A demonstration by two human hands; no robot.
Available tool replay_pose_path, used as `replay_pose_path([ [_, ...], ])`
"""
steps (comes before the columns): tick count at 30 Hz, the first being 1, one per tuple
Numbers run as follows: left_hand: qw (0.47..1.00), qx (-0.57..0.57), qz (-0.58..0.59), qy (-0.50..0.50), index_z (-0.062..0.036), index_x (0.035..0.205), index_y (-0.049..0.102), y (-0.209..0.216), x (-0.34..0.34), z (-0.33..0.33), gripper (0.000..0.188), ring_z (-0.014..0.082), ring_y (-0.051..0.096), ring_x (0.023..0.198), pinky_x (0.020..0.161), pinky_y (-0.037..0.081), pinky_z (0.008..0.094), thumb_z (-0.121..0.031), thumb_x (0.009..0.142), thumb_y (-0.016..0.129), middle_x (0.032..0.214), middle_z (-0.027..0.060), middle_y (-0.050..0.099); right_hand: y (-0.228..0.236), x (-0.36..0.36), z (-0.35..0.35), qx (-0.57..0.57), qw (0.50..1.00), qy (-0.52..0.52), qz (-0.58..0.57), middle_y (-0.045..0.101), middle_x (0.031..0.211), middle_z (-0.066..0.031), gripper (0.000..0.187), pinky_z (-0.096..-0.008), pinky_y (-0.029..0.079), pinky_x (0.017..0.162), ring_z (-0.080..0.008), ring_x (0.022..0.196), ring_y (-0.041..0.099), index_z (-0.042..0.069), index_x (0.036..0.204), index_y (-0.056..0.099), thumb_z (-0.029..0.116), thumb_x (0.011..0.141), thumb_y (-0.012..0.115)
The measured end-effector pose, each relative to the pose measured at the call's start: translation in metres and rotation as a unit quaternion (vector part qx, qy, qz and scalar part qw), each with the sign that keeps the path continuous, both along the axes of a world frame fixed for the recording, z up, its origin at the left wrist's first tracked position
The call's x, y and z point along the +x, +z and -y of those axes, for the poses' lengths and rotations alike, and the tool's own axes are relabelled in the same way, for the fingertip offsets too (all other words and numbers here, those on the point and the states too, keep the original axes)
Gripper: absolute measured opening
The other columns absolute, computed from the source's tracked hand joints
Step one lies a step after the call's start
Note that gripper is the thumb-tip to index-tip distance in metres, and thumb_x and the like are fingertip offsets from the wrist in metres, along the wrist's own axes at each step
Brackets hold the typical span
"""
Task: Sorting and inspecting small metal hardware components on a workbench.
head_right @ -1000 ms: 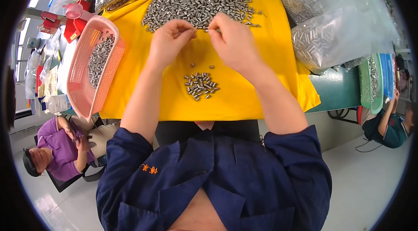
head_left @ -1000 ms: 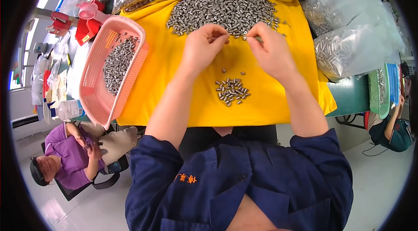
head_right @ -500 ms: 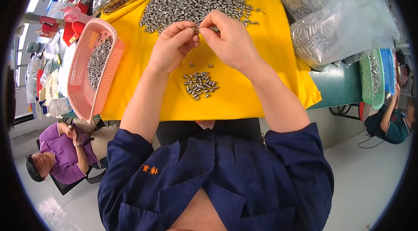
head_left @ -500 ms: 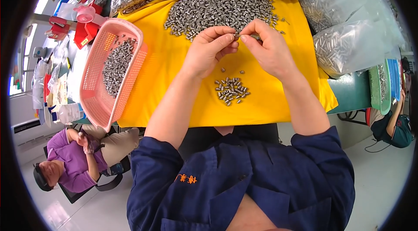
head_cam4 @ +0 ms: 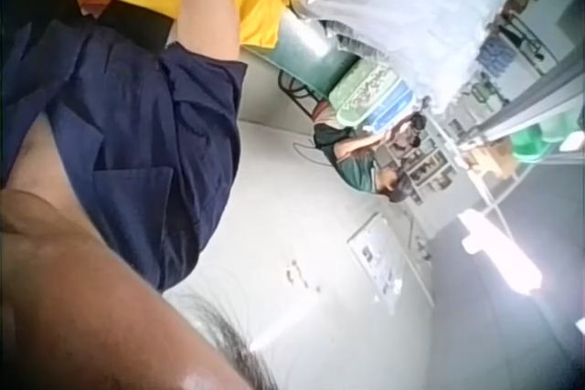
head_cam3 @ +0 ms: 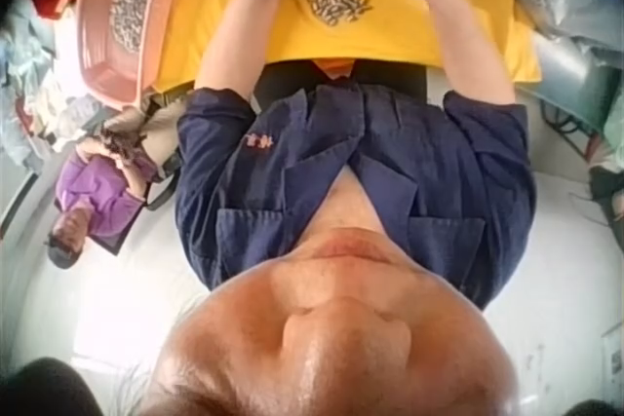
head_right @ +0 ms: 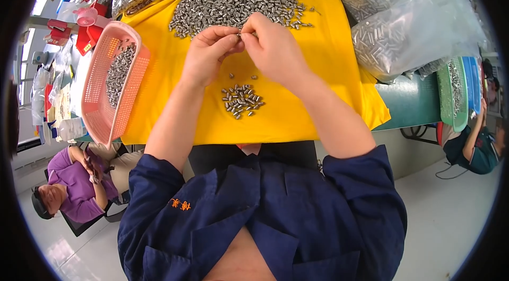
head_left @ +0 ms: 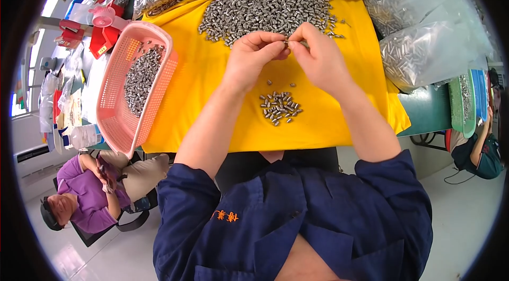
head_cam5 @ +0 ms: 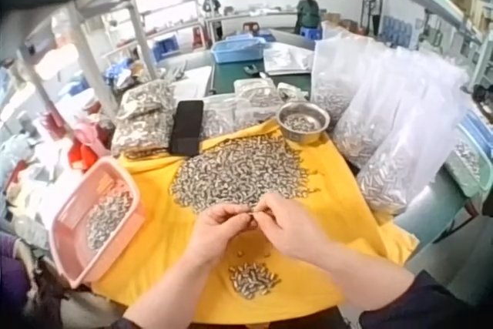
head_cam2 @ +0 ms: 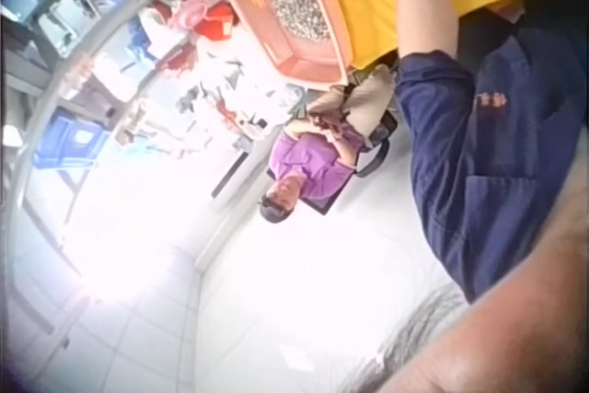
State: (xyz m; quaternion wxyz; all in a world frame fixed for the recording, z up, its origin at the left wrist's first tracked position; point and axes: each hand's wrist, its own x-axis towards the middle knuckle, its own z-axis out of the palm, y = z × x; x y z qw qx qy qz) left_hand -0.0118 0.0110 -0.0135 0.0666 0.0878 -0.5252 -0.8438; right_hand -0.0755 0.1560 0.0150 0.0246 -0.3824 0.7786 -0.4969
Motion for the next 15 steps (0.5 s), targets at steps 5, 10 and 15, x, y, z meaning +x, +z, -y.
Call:
replay_pose_path([
  [5, 0.969, -0.245, 0.013, 0.026, -0.0002, 0.085, 0.06, -0.002, 0.003, 0.008, 0.009, 0.0099, 0.059, 0.069, 0.064, 0.047, 0.0217, -0.005, 0.078, 0.058, 0.079, 0.0039, 0.063, 0.007, -0.013, -0.003, -0.019, 0.998, 0.008, 0.064, 0.055, 0.066, -0.0061, 0.011, -0.0264, 0.041, 0.055, -0.011, 0.059, 0.049, 0.001, 0.08, 0.052, 0.012, 0.079, 0.055],
  [10, 0.813, -0.54, -0.122, -0.182, -0.0024, 0.085, 0.062, 0.008, 0.031, -0.007, 0.015, 0.021, 0.059, 0.077, 0.069, 0.047, 0.0265, -0.002, 0.07, 0.059, 0.085, 0.008, 0.061, 0.009, -0.024, -0.011, -0.059, 0.995, -0.023, 0.073, 0.055, 0.067, -0.0018, 0.01, -0.0225, 0.038, 0.052, -0.0067, 0.057, 0.045, 0.002, 0.083, 0.053, 0.012, 0.08, 0.056],
  [15, 0.872, -0.463, -0.099, -0.125, -0.0029, 0.087, 0.061, 0.017, 0.03, -0.005, 0.015, 0.0179, 0.059, 0.08, 0.068, 0.047, 0.0269, -0.004, 0.073, 0.058, 0.09, 0.0078, 0.061, 0.018, -0.021, -0.014, -0.097, 0.99, -0.033, 0.1, 0.054, 0.068, 0.0013, 0.01, -0.0209, 0.037, 0.051, -0.0043, 0.057, 0.043, 0.003, 0.086, 0.054, 0.012, 0.082, 0.055],
])
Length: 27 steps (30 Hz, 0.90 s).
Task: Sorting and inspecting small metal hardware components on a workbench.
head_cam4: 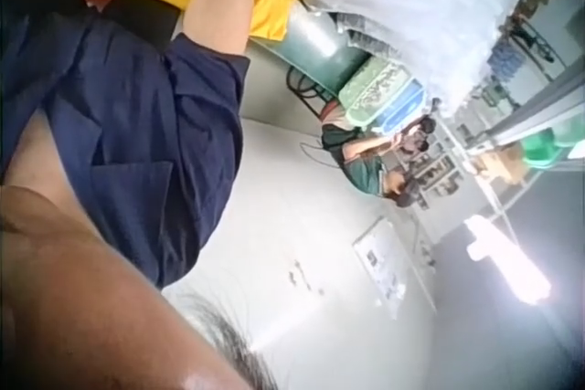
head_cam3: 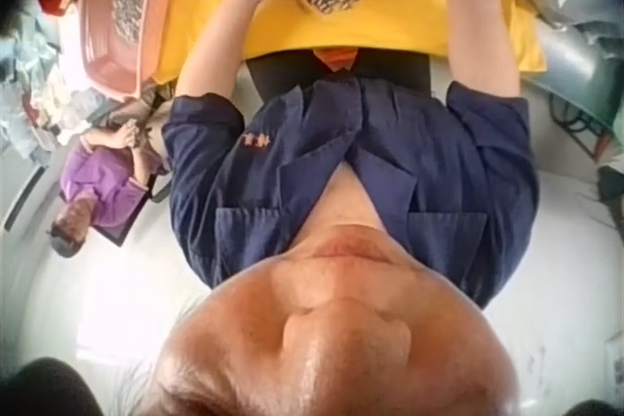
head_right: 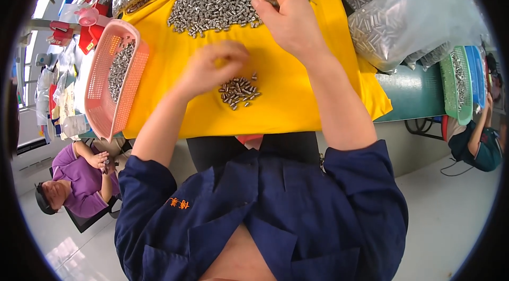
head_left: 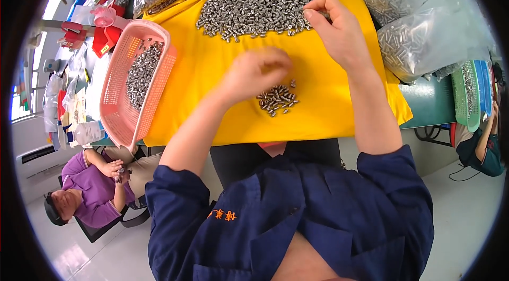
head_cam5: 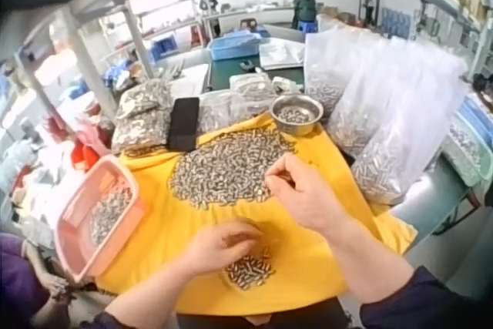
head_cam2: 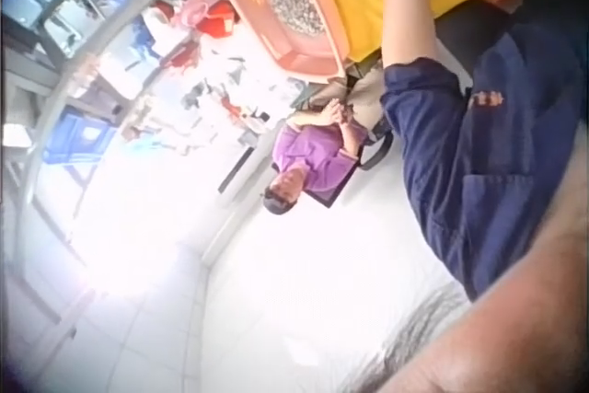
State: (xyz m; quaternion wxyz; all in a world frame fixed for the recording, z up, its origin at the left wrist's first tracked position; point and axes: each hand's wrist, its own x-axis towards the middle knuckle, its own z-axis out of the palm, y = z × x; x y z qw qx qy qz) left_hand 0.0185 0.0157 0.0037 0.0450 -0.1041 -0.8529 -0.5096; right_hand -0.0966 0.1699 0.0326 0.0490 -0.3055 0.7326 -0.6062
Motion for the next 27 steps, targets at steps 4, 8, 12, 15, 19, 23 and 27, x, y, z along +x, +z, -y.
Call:
replay_pose_path([
  [4, 0.954, -0.239, -0.041, 0.174, -0.0074, 0.088, 0.063, -0.006, -0.042, 0.004, 0.014, 0.0242, 0.06, 0.076, 0.067, 0.048, 0.0323, -0.012, 0.076, 0.057, 0.083, 0.0091, 0.062, 0.001, 0.001, -0.001, 0.0, 1.0, -0.007, -0.007, 0.055, 0.067, 0.0002, 0.01, -0.0211, 0.037, 0.051, -0.0045, 0.057, 0.043, 0.003, 0.086, 0.054, 0.011, 0.081, 0.056],
  [8, 0.933, -0.311, -0.057, 0.171, -0.0092, 0.079, 0.064, -0.009, -0.056, 0.004, 0.013, 0.0282, 0.059, 0.073, 0.066, 0.047, 0.0382, -0.02, 0.074, 0.057, 0.077, 0.0095, 0.061, 0.004, 0.003, 0.0, -0.011, 1.0, -0.001, -0.021, 0.056, 0.067, -0.0005, 0.008, -0.0213, 0.037, 0.05, -0.0048, 0.056, 0.043, 0.003, 0.084, 0.054, 0.01, 0.08, 0.055],
  [12, 0.917, -0.374, 0.036, 0.131, -0.0087, 0.08, 0.063, -0.001, -0.063, 0.002, 0.013, 0.0284, 0.058, 0.072, 0.064, 0.047, 0.0378, -0.018, 0.073, 0.057, 0.077, 0.0103, 0.06, 0.003, 0.002, -0.002, -0.01, 1.0, 0.002, -0.016, 0.056, 0.068, -0.0005, 0.007, -0.0213, 0.037, 0.05, -0.0051, 0.056, 0.043, 0.002, 0.083, 0.053, 0.009, 0.08, 0.055],
  [15, 0.914, -0.385, 0.058, 0.119, -0.0083, 0.08, 0.063, 0.003, -0.059, 0.004, 0.013, 0.0268, 0.059, 0.071, 0.063, 0.047, 0.0363, -0.018, 0.072, 0.058, 0.076, 0.0105, 0.06, 0.001, 0.001, -0.001, -0.001, 1.0, 0.017, -0.008, 0.056, 0.068, -0.0004, 0.008, -0.0221, 0.037, 0.05, -0.0058, 0.057, 0.043, 0.002, 0.082, 0.053, 0.009, 0.08, 0.055],
  [19, 0.975, -0.083, 0.129, 0.163, -0.0037, 0.084, 0.062, 0.016, -0.039, 0.002, 0.012, 0.0177, 0.062, 0.071, 0.065, 0.049, 0.0285, -0.012, 0.076, 0.059, 0.075, 0.0086, 0.062, 0.002, 0.003, -0.001, 0.041, 0.998, 0.033, -0.027, 0.055, 0.066, -0.0043, 0.009, -0.0256, 0.038, 0.051, -0.0104, 0.054, 0.045, 0.002, 0.083, 0.052, 0.01, 0.079, 0.054],
  [23, 0.911, 0.366, 0.146, 0.122, 0.0029, 0.092, 0.058, -0.004, -0.033, 0.01, 0.013, 0.0128, 0.061, 0.076, 0.069, 0.049, 0.0229, -0.003, 0.08, 0.059, 0.083, 0.0057, 0.062, 0.001, 0.01, 0.003, 0.105, 0.992, 0.067, -0.006, 0.054, 0.065, -0.0079, 0.009, -0.0276, 0.038, 0.052, -0.0142, 0.054, 0.046, 0.002, 0.082, 0.052, 0.011, 0.079, 0.052],
  [27, 0.902, 0.391, 0.144, 0.112, 0.0021, 0.093, 0.059, -0.004, -0.033, 0.011, 0.014, 0.0136, 0.061, 0.076, 0.071, 0.05, 0.0236, -0.003, 0.08, 0.06, 0.084, 0.0066, 0.062, -0.002, 0.011, 0.006, 0.103, 0.992, 0.071, -0.014, 0.053, 0.064, -0.0076, 0.009, -0.0273, 0.038, 0.052, -0.0138, 0.054, 0.046, 0.002, 0.081, 0.051, 0.01, 0.078, 0.052],
])
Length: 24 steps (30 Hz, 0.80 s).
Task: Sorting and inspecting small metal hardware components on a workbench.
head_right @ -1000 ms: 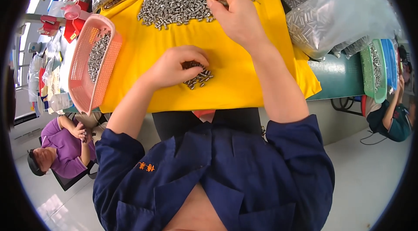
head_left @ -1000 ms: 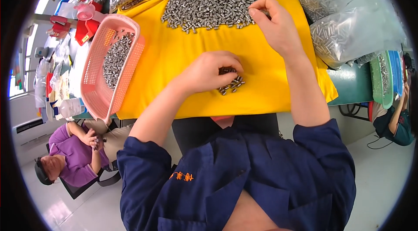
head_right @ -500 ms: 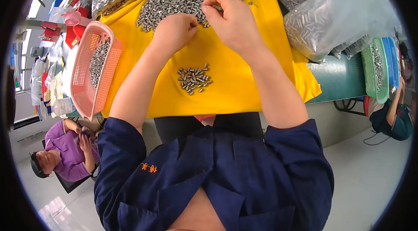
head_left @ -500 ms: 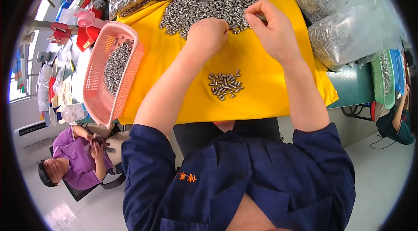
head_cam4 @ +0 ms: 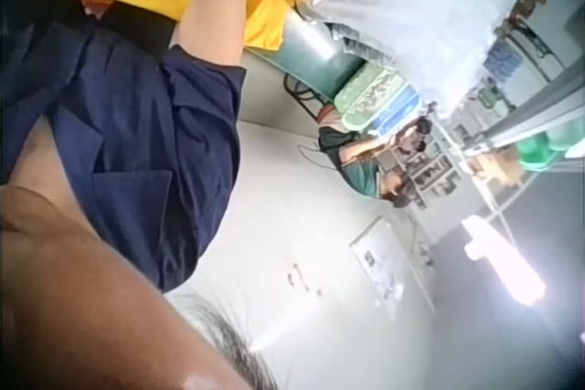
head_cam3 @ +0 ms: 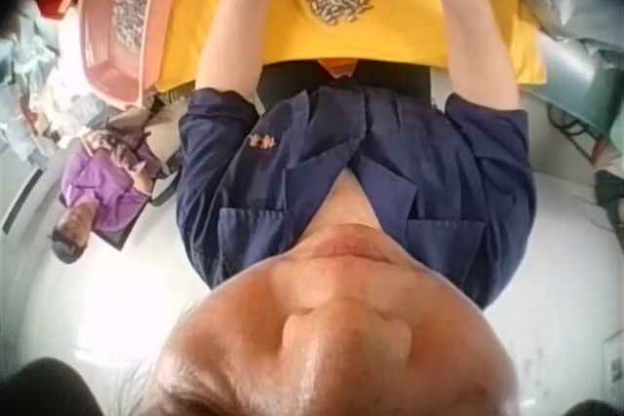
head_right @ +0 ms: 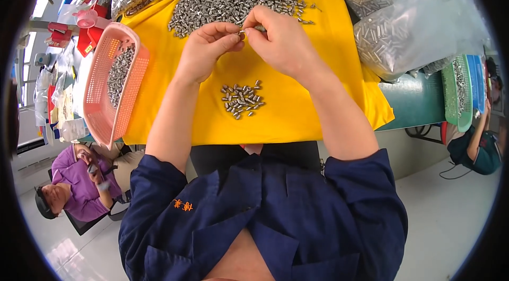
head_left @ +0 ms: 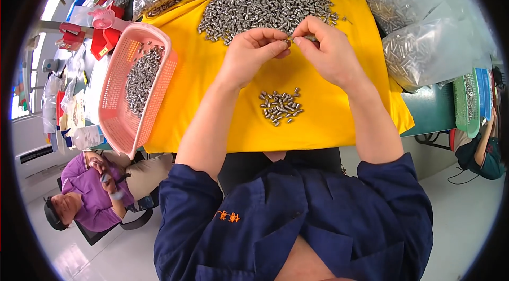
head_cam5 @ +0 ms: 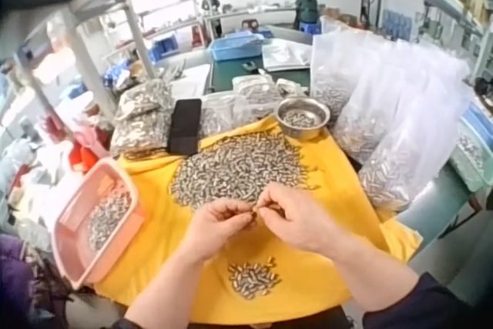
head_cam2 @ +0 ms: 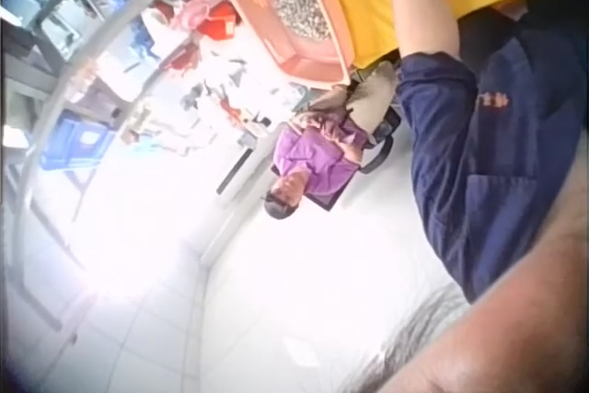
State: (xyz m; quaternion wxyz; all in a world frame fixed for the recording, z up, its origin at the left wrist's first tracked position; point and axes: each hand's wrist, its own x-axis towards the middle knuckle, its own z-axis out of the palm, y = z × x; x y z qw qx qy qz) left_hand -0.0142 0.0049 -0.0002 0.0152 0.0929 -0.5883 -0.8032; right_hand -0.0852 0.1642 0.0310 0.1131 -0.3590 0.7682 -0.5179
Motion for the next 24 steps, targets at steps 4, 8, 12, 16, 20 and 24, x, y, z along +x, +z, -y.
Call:
replay_pose_path([
  [4, 1.0, -0.004, -0.011, 0.004, 0.0021, 0.094, 0.059, 0.0, 0.002, 0.0, 0.015, 0.0135, 0.061, 0.076, 0.071, 0.049, 0.0237, -0.002, 0.079, 0.06, 0.085, 0.0066, 0.062, -0.004, 0.0, 0.002, -0.011, 1.0, 0.022, -0.005, 0.052, 0.063, -0.0078, 0.007, -0.0277, 0.038, 0.051, -0.0141, 0.053, 0.046, 0.002, 0.081, 0.051, 0.009, 0.078, 0.052],
  [8, 0.999, -0.033, -0.012, 0.009, 0.0027, 0.091, 0.06, 0.0, 0.003, -0.001, 0.014, 0.0127, 0.061, 0.075, 0.07, 0.049, 0.0227, -0.001, 0.078, 0.06, 0.084, 0.0068, 0.063, -0.002, 0.004, 0.002, 0.021, 0.999, 0.026, -0.026, 0.053, 0.065, -0.0102, 0.007, -0.0309, 0.039, 0.052, -0.0202, 0.055, 0.05, 0.002, 0.08, 0.049, 0.009, 0.079, 0.051],
  [12, 0.987, -0.16, -0.008, 0.02, 0.002, 0.088, 0.061, 0.001, -0.001, -0.005, 0.012, 0.0105, 0.061, 0.075, 0.069, 0.048, 0.0205, 0.0, 0.077, 0.059, 0.081, 0.0053, 0.064, -0.009, 0.014, 0.006, 0.051, 0.974, -0.033, -0.22, 0.055, 0.068, -0.0124, 0.008, -0.0339, 0.041, 0.054, -0.0264, 0.059, 0.052, 0.002, 0.08, 0.049, 0.009, 0.079, 0.051],
  [16, 0.983, -0.182, -0.007, 0.025, 0.0011, 0.088, 0.062, -0.009, 0.001, -0.001, 0.011, 0.0094, 0.061, 0.075, 0.068, 0.048, 0.0197, 0.0, 0.077, 0.059, 0.08, 0.004, 0.064, -0.015, 0.005, 0.008, 0.042, 0.993, -0.009, -0.114, 0.055, 0.069, -0.0132, 0.008, -0.0347, 0.041, 0.055, -0.0275, 0.06, 0.053, 0.002, 0.08, 0.049, 0.01, 0.079, 0.051],
  [20, 0.99, -0.135, -0.019, 0.045, 0.0012, 0.093, 0.06, -0.01, 0.0, 0.009, 0.013, 0.0114, 0.06, 0.078, 0.069, 0.048, 0.0218, -0.001, 0.08, 0.057, 0.086, 0.005, 0.063, -0.01, 0.0, 0.002, -0.013, 0.999, -0.038, 0.006, 0.054, 0.066, -0.0098, 0.008, -0.0296, 0.039, 0.052, -0.0185, 0.055, 0.049, 0.002, 0.081, 0.051, 0.01, 0.079, 0.052],
  [24, 1.0, 0.021, -0.012, 0.007, 0.0009, 0.099, 0.057, -0.004, 0.003, 0.006, 0.016, 0.0135, 0.06, 0.08, 0.072, 0.049, 0.0237, -0.003, 0.083, 0.054, 0.091, 0.0055, 0.061, -0.01, 0.003, 0.005, -0.026, 1.0, 0.0, -0.01, 0.053, 0.065, -0.0074, 0.008, -0.0268, 0.038, 0.051, -0.0138, 0.054, 0.046, 0.002, 0.082, 0.051, 0.009, 0.079, 0.052],
])
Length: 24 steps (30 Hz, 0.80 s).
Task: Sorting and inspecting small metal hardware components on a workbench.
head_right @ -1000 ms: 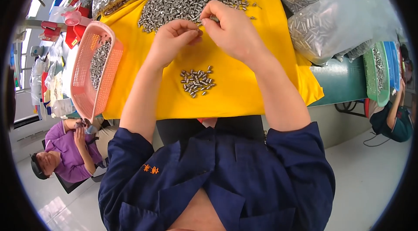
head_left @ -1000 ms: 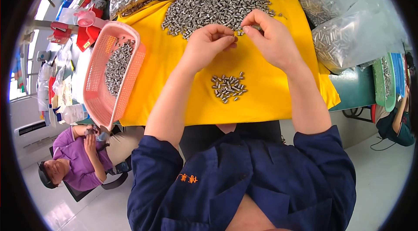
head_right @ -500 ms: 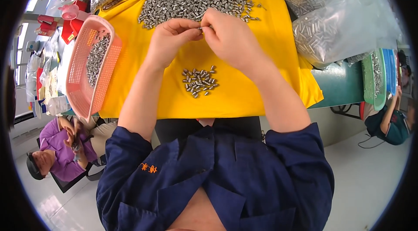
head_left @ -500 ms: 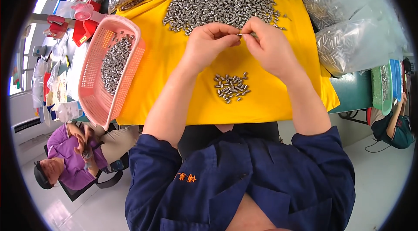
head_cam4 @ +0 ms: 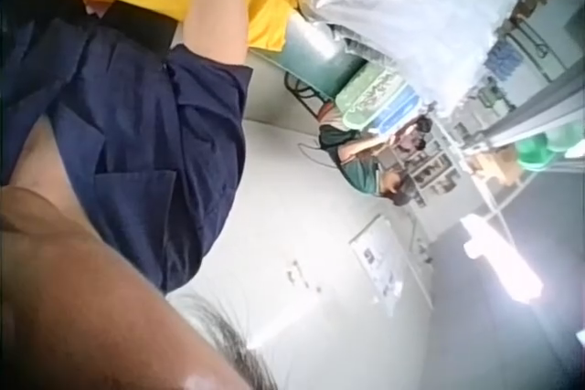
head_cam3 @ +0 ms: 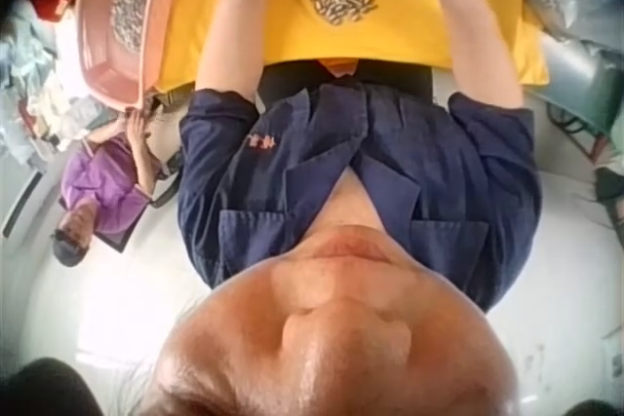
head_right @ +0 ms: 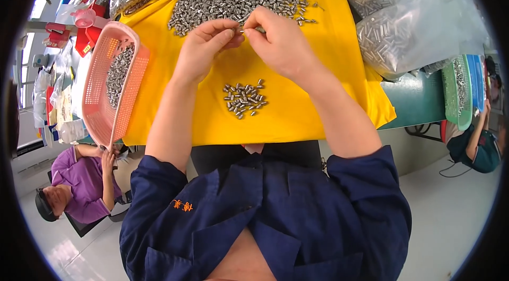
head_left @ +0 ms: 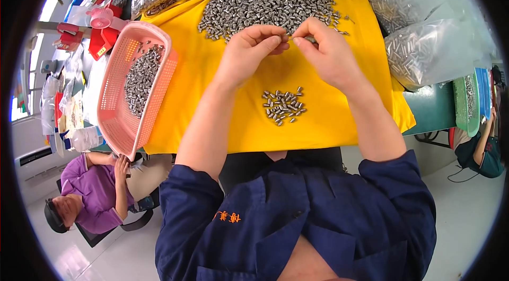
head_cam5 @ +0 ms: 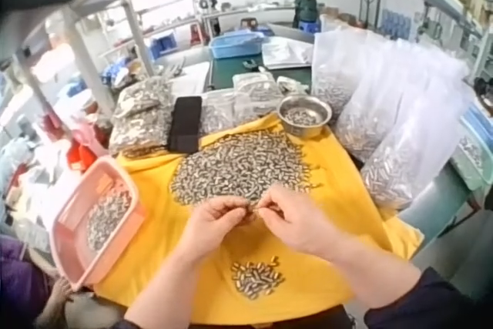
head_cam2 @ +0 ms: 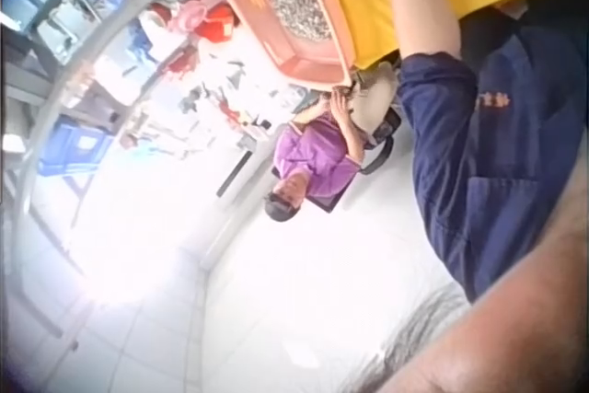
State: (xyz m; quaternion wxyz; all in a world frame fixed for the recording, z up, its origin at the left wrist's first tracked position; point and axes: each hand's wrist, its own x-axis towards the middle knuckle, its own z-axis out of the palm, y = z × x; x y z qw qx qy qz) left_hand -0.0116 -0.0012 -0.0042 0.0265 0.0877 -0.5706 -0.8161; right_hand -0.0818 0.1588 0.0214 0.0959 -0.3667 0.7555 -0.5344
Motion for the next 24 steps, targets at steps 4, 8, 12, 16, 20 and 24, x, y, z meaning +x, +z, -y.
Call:
replay_pose_path([
  [4, 1.0, 0.009, -0.013, 0.022, 0.0002, 0.099, 0.057, -0.003, 0.0, 0.0, 0.016, 0.0135, 0.059, 0.079, 0.073, 0.049, 0.0231, -0.004, 0.084, 0.054, 0.089, 0.0059, 0.061, 0.003, 0.005, 0.001, -0.018, 1.0, -0.001, 0.002, 0.053, 0.066, -0.0073, 0.007, -0.0273, 0.038, 0.051, -0.0143, 0.055, 0.047, 0.002, 0.081, 0.051, 0.009, 0.079, 0.052],
  [8, 0.987, 0.162, -0.006, -0.002, -0.001, 0.097, 0.057, -0.007, 0.001, 0.003, 0.014, 0.0144, 0.059, 0.079, 0.072, 0.05, 0.0251, -0.004, 0.083, 0.055, 0.089, 0.0071, 0.061, 0.001, 0.005, 0.002, -0.039, 0.999, -0.005, 0.006, 0.054, 0.067, -0.0069, 0.007, -0.0265, 0.04, 0.053, -0.0142, 0.057, 0.049, 0.001, 0.081, 0.051, 0.008, 0.079, 0.052],
  [12, 0.979, 0.202, -0.007, -0.031, -0.0012, 0.095, 0.058, -0.004, 0.001, -0.002, 0.012, 0.016, 0.061, 0.078, 0.072, 0.052, 0.0278, -0.003, 0.083, 0.055, 0.087, 0.0081, 0.061, 0.003, 0.006, 0.001, -0.052, 0.998, -0.002, 0.036, 0.055, 0.068, -0.0072, 0.006, -0.0259, 0.04, 0.055, -0.0141, 0.059, 0.05, 0.002, 0.082, 0.051, 0.007, 0.079, 0.051],
  [16, 0.979, 0.2, -0.009, -0.032, -0.0008, 0.095, 0.057, -0.006, 0.002, -0.002, 0.013, 0.0169, 0.061, 0.078, 0.072, 0.053, 0.028, -0.003, 0.083, 0.055, 0.086, 0.0088, 0.062, 0.005, 0.005, 0.001, -0.033, 0.999, 0.012, 0.023, 0.055, 0.068, -0.0069, 0.006, -0.0264, 0.041, 0.054, -0.0145, 0.058, 0.051, 0.002, 0.081, 0.051, 0.007, 0.08, 0.05],
  [20, 0.991, 0.135, -0.006, -0.002, 0.0008, 0.094, 0.057, -0.006, 0.001, -0.006, 0.013, 0.0168, 0.061, 0.078, 0.072, 0.052, 0.0274, -0.001, 0.082, 0.056, 0.086, 0.009, 0.062, 0.007, 0.011, 0.001, 0.036, 0.991, -0.024, -0.13, 0.054, 0.067, -0.0065, 0.007, -0.0278, 0.041, 0.055, -0.0157, 0.058, 0.051, 0.002, 0.08, 0.05, 0.009, 0.08, 0.05],
  [24, 0.996, 0.087, -0.007, 0.012, 0.0022, 0.093, 0.057, -0.006, -0.001, -0.009, 0.013, 0.0165, 0.061, 0.078, 0.073, 0.051, 0.0266, 0.0, 0.081, 0.057, 0.086, 0.0094, 0.062, -0.002, 0.008, 0.003, 0.031, 0.988, -0.05, -0.145, 0.055, 0.067, -0.0063, 0.008, -0.0285, 0.041, 0.055, -0.0161, 0.058, 0.052, 0.002, 0.081, 0.05, 0.01, 0.081, 0.051],
])
